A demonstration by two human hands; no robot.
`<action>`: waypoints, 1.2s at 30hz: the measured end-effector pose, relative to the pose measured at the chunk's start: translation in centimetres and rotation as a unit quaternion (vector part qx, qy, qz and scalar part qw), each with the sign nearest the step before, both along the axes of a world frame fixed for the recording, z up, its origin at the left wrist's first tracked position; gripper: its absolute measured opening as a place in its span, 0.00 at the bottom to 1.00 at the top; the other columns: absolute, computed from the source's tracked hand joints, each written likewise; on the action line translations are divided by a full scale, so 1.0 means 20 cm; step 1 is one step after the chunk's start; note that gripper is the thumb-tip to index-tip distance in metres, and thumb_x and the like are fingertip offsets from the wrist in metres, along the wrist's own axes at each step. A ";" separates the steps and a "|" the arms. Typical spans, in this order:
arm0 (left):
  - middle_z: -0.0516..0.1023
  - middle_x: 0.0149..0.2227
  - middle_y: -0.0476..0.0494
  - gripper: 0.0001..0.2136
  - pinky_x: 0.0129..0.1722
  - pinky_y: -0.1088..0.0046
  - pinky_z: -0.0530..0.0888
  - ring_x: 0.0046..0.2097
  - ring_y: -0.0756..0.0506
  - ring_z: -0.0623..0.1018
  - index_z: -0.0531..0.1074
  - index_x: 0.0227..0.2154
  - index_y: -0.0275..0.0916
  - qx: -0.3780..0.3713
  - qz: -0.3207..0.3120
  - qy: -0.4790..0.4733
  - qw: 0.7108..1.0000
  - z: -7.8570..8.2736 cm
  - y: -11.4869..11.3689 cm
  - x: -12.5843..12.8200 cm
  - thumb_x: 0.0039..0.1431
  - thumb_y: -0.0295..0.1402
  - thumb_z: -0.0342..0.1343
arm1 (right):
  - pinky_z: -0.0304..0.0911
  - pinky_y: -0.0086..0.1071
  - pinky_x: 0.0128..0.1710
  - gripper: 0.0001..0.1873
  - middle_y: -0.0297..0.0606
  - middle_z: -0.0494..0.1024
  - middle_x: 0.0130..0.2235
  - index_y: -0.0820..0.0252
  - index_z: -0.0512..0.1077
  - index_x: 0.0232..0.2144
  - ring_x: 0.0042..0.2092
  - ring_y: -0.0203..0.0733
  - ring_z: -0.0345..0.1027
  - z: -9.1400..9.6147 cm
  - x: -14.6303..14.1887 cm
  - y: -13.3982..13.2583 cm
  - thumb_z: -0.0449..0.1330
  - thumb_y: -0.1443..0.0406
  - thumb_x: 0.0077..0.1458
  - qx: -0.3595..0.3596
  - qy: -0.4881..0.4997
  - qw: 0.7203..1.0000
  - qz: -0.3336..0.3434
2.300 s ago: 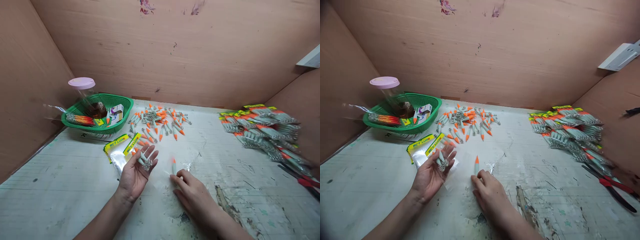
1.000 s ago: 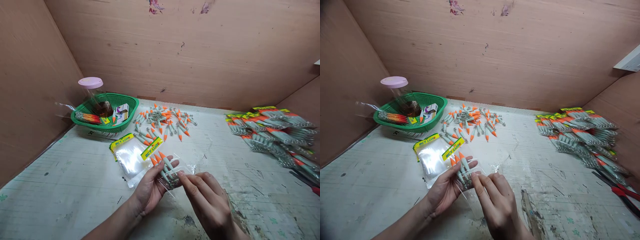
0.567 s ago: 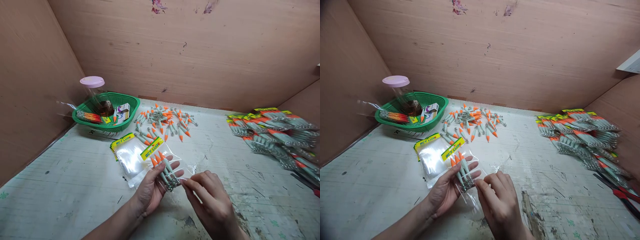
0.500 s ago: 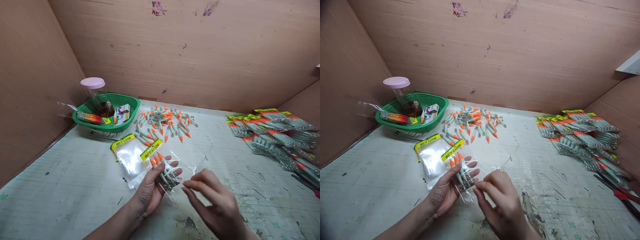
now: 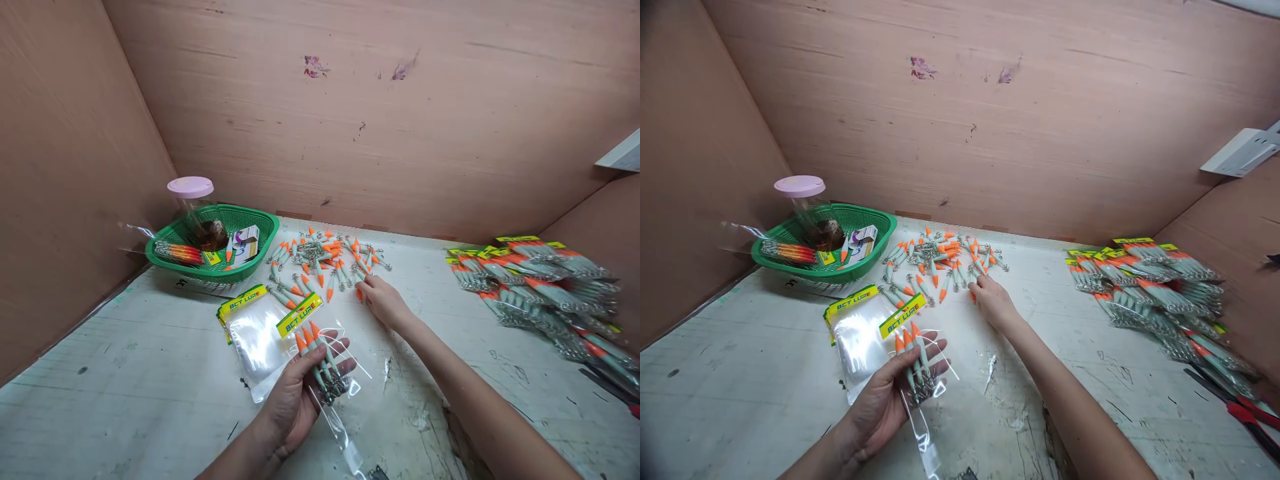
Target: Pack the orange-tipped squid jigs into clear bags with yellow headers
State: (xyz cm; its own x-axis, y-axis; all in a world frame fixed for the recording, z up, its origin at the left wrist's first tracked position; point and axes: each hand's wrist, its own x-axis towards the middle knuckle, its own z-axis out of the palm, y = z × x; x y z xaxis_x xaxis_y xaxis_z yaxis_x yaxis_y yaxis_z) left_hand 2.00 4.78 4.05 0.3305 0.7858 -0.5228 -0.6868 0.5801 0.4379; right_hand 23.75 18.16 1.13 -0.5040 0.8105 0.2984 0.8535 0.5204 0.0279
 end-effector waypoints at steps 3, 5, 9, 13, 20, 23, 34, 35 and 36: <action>0.77 0.47 0.35 0.16 0.37 0.65 0.77 0.39 0.40 0.80 0.67 0.46 0.33 -0.003 0.005 -0.004 1.000 0.00 0.01 -0.01 0.53 0.29 0.58 | 0.67 0.36 0.39 0.09 0.37 0.73 0.41 0.62 0.69 0.40 0.39 0.37 0.69 0.02 -0.02 0.00 0.55 0.63 0.60 0.003 -0.052 0.997 0.053; 0.77 0.47 0.35 0.17 0.36 0.65 0.77 0.39 0.40 0.80 0.67 0.47 0.33 -0.009 0.013 -0.010 1.000 0.00 0.02 -0.01 0.54 0.28 0.57 | 0.65 0.36 0.38 0.06 0.37 0.73 0.37 0.63 0.70 0.36 0.38 0.38 0.68 0.04 -0.03 -0.04 0.54 0.67 0.60 0.008 -0.072 0.993 0.090; 0.77 0.46 0.36 0.15 0.35 0.69 0.78 0.37 0.43 0.80 0.67 0.47 0.33 -0.005 0.040 -0.036 0.999 0.02 0.05 -0.04 0.55 0.26 0.55 | 0.60 0.35 0.33 0.09 0.41 0.73 0.33 0.63 0.71 0.30 0.35 0.41 0.64 0.03 -0.08 -0.23 0.51 0.73 0.59 0.020 -0.076 0.985 0.152; 0.78 0.46 0.37 0.15 0.33 0.70 0.79 0.37 0.43 0.81 0.67 0.48 0.33 0.002 0.059 -0.049 0.997 0.05 0.06 -0.06 0.58 0.26 0.52 | 0.58 0.34 0.29 0.12 0.39 0.72 0.30 0.62 0.71 0.32 0.32 0.41 0.62 -0.01 -0.14 -0.47 0.48 0.73 0.60 0.028 -0.031 0.984 0.171; 0.81 0.39 0.42 0.14 0.30 0.71 0.80 0.34 0.45 0.81 0.67 0.49 0.34 -0.016 0.104 -0.053 0.993 0.09 0.09 -0.10 0.60 0.24 0.49 | 0.65 0.35 0.33 0.08 0.43 0.70 0.35 0.63 0.66 0.40 0.37 0.43 0.65 0.06 0.04 -0.57 0.49 0.70 0.60 0.018 0.105 0.994 0.026; 0.81 0.39 0.43 0.15 0.29 0.72 0.80 0.35 0.45 0.81 0.66 0.50 0.34 -0.014 0.113 -0.053 0.992 0.09 0.10 -0.10 0.60 0.24 0.48 | 0.66 0.35 0.32 0.09 0.42 0.70 0.34 0.61 0.66 0.37 0.36 0.43 0.66 0.06 0.15 -0.53 0.49 0.74 0.57 -0.015 0.118 0.993 -0.005; 0.81 0.39 0.41 0.13 0.28 0.72 0.80 0.34 0.46 0.81 0.68 0.47 0.32 -0.012 0.111 -0.026 0.993 0.09 0.10 -0.09 0.60 0.23 0.48 | 0.64 0.36 0.34 0.08 0.41 0.71 0.34 0.59 0.70 0.35 0.37 0.43 0.64 0.05 0.20 -0.63 0.53 0.72 0.53 -0.119 0.077 0.989 0.039; 0.81 0.39 0.41 0.13 0.28 0.72 0.80 0.34 0.46 0.81 0.68 0.47 0.32 -0.012 0.110 -0.024 0.994 0.09 0.10 -0.09 0.60 0.23 0.48 | 0.63 0.35 0.33 0.07 0.41 0.71 0.34 0.59 0.70 0.34 0.37 0.43 0.64 0.06 0.19 -0.68 0.53 0.71 0.53 -0.124 0.074 0.989 0.040; 0.81 0.39 0.40 0.13 0.28 0.72 0.80 0.34 0.46 0.81 0.68 0.47 0.32 -0.012 0.109 -0.023 0.994 0.09 0.10 -0.09 0.60 0.23 0.48 | 0.63 0.35 0.33 0.06 0.41 0.71 0.34 0.59 0.70 0.34 0.37 0.43 0.63 0.05 0.18 -0.73 0.53 0.71 0.54 -0.127 0.071 0.989 0.041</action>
